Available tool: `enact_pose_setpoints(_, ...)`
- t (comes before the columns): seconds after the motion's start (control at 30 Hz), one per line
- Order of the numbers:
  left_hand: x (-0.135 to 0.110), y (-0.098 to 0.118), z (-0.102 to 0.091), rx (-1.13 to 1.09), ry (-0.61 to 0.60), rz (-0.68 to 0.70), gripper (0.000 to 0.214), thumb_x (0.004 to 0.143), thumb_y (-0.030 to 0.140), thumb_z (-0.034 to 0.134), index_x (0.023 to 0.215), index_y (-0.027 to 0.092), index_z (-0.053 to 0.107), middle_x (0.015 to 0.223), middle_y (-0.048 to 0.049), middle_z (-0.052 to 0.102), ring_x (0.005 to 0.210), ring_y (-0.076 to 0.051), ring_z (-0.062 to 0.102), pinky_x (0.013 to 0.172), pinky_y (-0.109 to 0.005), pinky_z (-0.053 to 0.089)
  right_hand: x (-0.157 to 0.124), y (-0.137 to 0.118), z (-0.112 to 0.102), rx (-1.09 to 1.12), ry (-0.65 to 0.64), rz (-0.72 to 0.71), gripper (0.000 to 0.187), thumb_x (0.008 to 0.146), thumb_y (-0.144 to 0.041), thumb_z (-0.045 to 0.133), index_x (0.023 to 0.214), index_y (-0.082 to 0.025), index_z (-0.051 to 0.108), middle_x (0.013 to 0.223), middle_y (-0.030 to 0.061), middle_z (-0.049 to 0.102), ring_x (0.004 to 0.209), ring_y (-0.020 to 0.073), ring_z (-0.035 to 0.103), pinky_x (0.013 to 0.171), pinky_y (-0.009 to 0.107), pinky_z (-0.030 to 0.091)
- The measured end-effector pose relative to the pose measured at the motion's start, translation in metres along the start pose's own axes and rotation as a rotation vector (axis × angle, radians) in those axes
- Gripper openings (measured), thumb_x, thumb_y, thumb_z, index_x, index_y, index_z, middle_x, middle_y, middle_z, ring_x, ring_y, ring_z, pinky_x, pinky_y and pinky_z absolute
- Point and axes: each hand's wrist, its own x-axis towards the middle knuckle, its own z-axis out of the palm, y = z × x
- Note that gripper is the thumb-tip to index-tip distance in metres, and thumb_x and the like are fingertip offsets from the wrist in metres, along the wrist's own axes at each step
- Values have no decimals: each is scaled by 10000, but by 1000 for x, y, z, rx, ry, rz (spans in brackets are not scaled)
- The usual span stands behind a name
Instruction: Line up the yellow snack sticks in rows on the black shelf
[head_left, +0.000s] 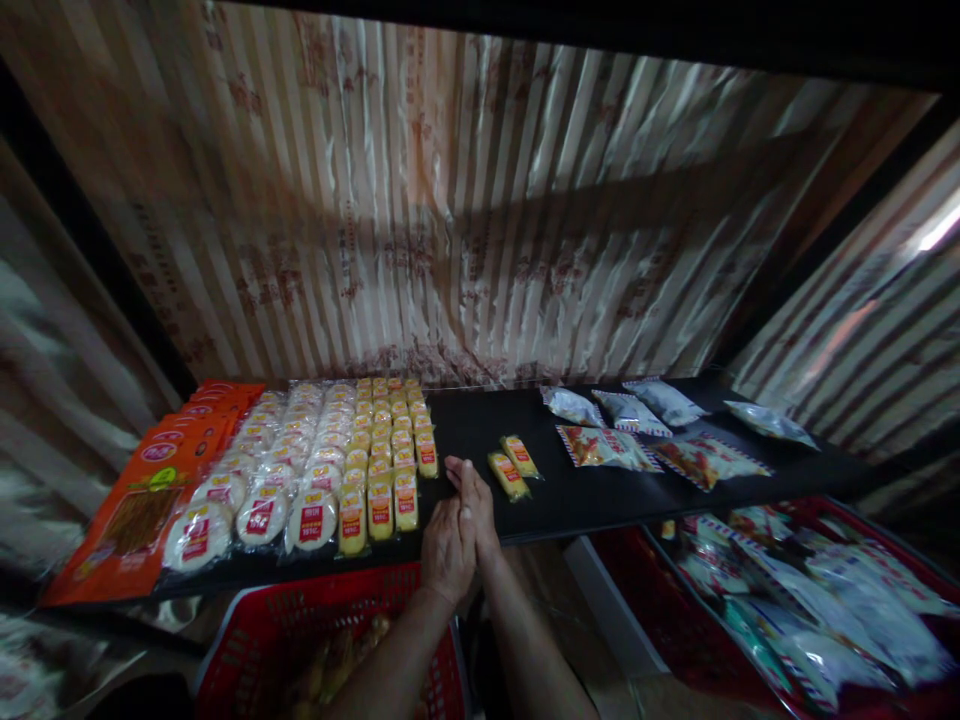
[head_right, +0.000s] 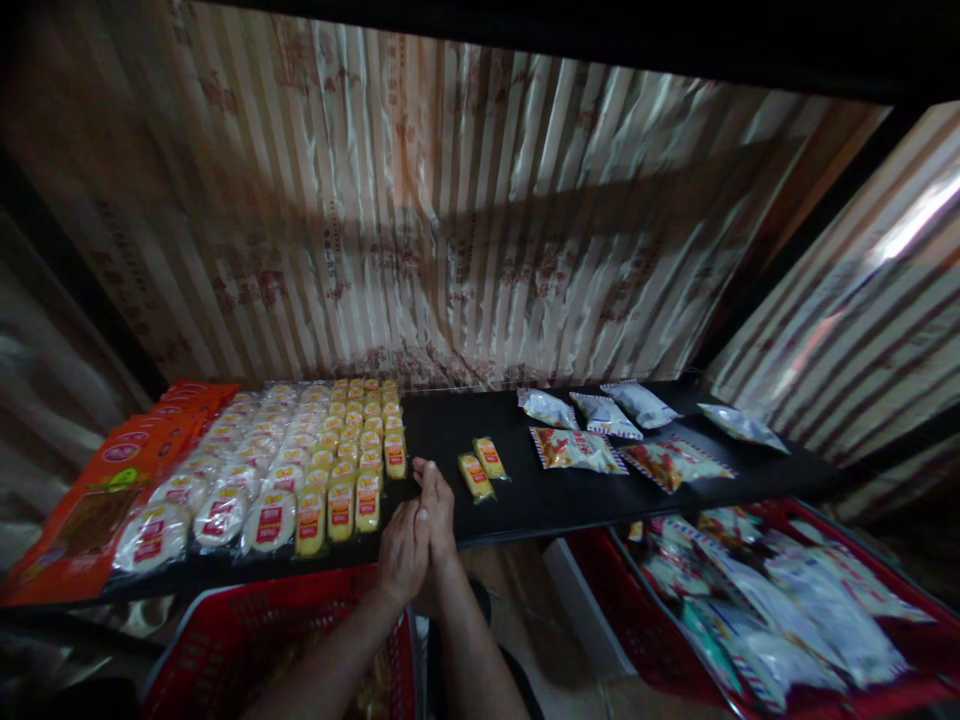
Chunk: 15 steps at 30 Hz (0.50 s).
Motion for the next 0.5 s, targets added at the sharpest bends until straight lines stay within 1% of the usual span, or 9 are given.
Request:
enact_pose_setpoints(0.07, -7, 2, -3, 43, 10, -23, 420, 947, 236, 203, 998, 163, 613, 884, -101, 657, 863, -206, 608, 806, -358, 496, -7, -7, 1, -15, -27, -3, 636, 752, -722, 466, 921, -151, 691, 1001, 137, 710, 969, 263, 646, 922, 431, 487)
enact_pose_setpoints(0.17, -18, 7, -12, 16, -8, -46, 405, 939, 226, 210, 987, 154, 605, 897, -108, 655, 868, -208, 604, 806, -365, 501, -18, -14, 1, -66, -65, -25, 579, 756, -699, 490, 837, -159, 683, 880, 107, 714, 868, 237, 654, 861, 408, 509)
enact_pose_setpoints(0.3, -34, 14, -27, -100, -55, -51, 421, 932, 233, 217, 1137, 127, 569, 1084, -138, 641, 1058, -211, 570, 935, -396, 471, -36, -16, -2, -146, -87, -27, 538, 767, -687, 485, 708, -176, 641, 738, 72, 686, 722, 200, 634, 729, 346, 521)
enact_pose_setpoints(0.4, -53, 17, -36, -129, -94, -50, 447, 931, 241, 222, 1225, 113, 533, 1231, -154, 594, 1197, -208, 509, 1031, -414, 414, -54, -16, -6, -237, -121, -55, 503, 793, -652, 483, 679, -183, 624, 682, 49, 654, 672, 180, 601, 666, 304, 490)
enact_pose_setpoints(0.47, -70, 13, -41, -126, -169, -34, 434, 928, 244, 245, 1209, 138, 559, 1285, -135, 572, 1240, -199, 483, 1069, -398, 384, -68, -16, -7, -286, -122, -83, 475, 809, -621, 483, 669, -186, 613, 664, 38, 635, 658, 170, 580, 644, 285, 466)
enact_pose_setpoints(0.5, -80, 9, -43, -117, -217, -35, 411, 924, 242, 269, 1164, 164, 593, 1271, -118, 588, 1228, -197, 497, 1070, -386, 384, -75, -16, -7, -310, -128, -93, 463, 817, -606, 481, 657, -188, 603, 647, 29, 622, 648, 165, 568, 633, 277, 453)
